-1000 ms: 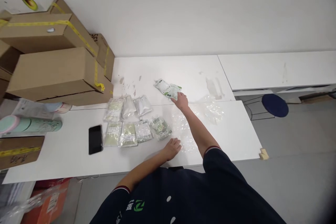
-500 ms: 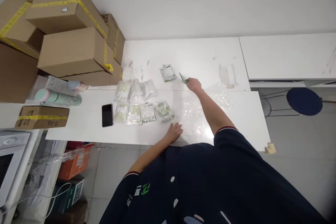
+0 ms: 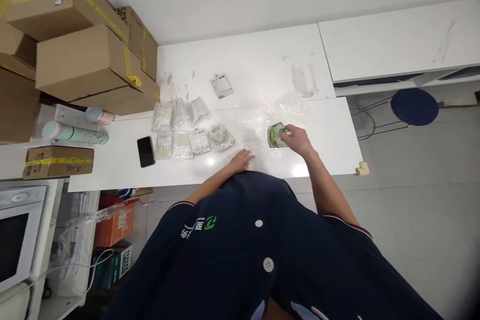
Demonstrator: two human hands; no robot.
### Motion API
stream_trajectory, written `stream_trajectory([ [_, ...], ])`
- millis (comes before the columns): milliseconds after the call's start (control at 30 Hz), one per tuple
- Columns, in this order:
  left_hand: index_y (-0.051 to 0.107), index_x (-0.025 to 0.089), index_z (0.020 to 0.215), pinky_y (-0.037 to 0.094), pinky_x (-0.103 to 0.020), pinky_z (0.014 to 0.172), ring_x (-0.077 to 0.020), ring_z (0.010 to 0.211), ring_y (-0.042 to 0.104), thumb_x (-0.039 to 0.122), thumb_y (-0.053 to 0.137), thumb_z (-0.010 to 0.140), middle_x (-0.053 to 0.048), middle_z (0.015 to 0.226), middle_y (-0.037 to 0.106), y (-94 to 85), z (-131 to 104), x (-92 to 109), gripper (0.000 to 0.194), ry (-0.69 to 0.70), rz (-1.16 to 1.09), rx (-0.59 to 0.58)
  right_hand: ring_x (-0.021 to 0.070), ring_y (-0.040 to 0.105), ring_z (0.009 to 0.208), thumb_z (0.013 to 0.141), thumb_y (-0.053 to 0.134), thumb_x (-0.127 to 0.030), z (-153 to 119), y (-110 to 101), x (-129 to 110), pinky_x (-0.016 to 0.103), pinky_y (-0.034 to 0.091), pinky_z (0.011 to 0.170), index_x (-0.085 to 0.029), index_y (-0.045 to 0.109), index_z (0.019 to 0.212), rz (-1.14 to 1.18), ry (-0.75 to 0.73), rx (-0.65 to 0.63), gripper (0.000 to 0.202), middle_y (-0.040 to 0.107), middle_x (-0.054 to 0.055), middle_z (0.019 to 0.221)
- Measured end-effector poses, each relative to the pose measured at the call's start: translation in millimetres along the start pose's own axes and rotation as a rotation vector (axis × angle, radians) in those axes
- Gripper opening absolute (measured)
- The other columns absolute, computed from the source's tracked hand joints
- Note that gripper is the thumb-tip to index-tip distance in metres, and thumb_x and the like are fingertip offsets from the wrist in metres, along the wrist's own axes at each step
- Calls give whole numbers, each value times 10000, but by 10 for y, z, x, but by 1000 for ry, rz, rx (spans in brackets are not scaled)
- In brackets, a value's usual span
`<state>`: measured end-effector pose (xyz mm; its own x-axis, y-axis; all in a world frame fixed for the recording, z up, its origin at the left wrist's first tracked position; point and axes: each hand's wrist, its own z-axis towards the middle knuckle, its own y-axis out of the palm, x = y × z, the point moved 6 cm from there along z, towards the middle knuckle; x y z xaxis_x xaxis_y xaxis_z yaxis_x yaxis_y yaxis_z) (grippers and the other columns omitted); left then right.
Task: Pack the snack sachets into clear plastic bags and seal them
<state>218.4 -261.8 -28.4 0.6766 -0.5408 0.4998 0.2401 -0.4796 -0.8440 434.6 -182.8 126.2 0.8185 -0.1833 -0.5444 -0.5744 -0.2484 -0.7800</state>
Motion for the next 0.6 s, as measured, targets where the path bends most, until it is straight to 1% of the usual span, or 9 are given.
stream_trajectory([
  [67, 509, 127, 1336, 274, -435, 1142, -259, 1354, 359, 127, 507, 840, -166, 1415, 455, 35, -68, -27, 497, 18, 10, -1, 244, 645, 858, 890, 489, -272, -10, 271, -125, 319, 476, 747, -107, 606, 1104, -165, 55, -41, 294, 687, 150, 937],
  [167, 520, 115, 1304, 321, -433, 1110, -266, 1341, 367, 108, 518, 821, -169, 1383, 477, 92, -106, -54, 484, 50, 65, -18, 276, 647, 959, 918, 456, -199, 67, 825, -415, 336, 467, 800, -79, 538, 1196, -309, 110, -153, 313, 667, 213, 1027],
  [233, 526, 119, 1295, 354, -424, 1079, -264, 1299, 412, 113, 519, 819, -161, 1348, 507, 125, -108, -47, 476, 66, 120, -46, 275, 639, 998, 931, 478, -262, 130, 1183, -590, 326, 464, 815, -89, 515, 1229, -298, 63, -267, 347, 660, 203, 1072],
  [300, 536, 132, 1288, 384, -411, 1038, -256, 1222, 477, 118, 498, 834, -153, 1299, 546, 132, -121, -40, 456, 48, 160, -53, 269, 619, 1042, 937, 483, -377, 173, 1422, -642, 316, 459, 834, -115, 532, 1227, -268, -13, -385, 394, 651, 176, 1128],
  [367, 553, 144, 1269, 400, -400, 994, -255, 1170, 505, 128, 466, 858, -150, 1269, 565, 108, -159, -33, 421, 14, 186, -23, 263, 597, 1074, 948, 437, -453, 218, 1475, -524, 316, 454, 850, -143, 558, 1216, -272, -36, -417, 428, 639, 153, 1170],
  [400, 563, 150, 1255, 406, -395, 969, -260, 1167, 503, 133, 445, 873, -150, 1265, 568, 88, -187, -32, 401, -7, 200, 1, 265, 583, 1088, 955, 416, -453, 247, 1443, -422, 322, 451, 856, -153, 565, 1218, -295, -30, -392, 426, 629, 148, 1187],
  [467, 577, 161, 1231, 410, -387, 908, -272, 1176, 487, 143, 397, 902, -149, 1260, 569, 58, -248, -28, 375, -47, 232, 37, 287, 539, 1130, 950, 433, -407, 311, 1346, -220, 350, 444, 872, -176, 559, 1249, -372, -42, -307, 399, 593, 145, 1236],
  [500, 580, 167, 1222, 408, -384, 874, -277, 1170, 486, 146, 376, 913, -150, 1250, 573, 51, -275, -26, 371, -68, 248, 45, 304, 508, 1156, 934, 468, -376, 335, 1322, -146, 369, 438, 885, -190, 544, 1276, -411, -74, -279, 397, 566, 143, 1269],
  [600, 585, 183, 1208, 385, -384, 810, -278, 1110, 506, 166, 339, 935, -157, 1200, 589, 44, -325, -13, 368, -136, 270, 60, 340, 430, 1201, 862, 584, -310, 366, 1414, -8, 419, 417, 918, -228, 494, 1340, -469, -170, -294, 493, 491, 134, 1339],
])
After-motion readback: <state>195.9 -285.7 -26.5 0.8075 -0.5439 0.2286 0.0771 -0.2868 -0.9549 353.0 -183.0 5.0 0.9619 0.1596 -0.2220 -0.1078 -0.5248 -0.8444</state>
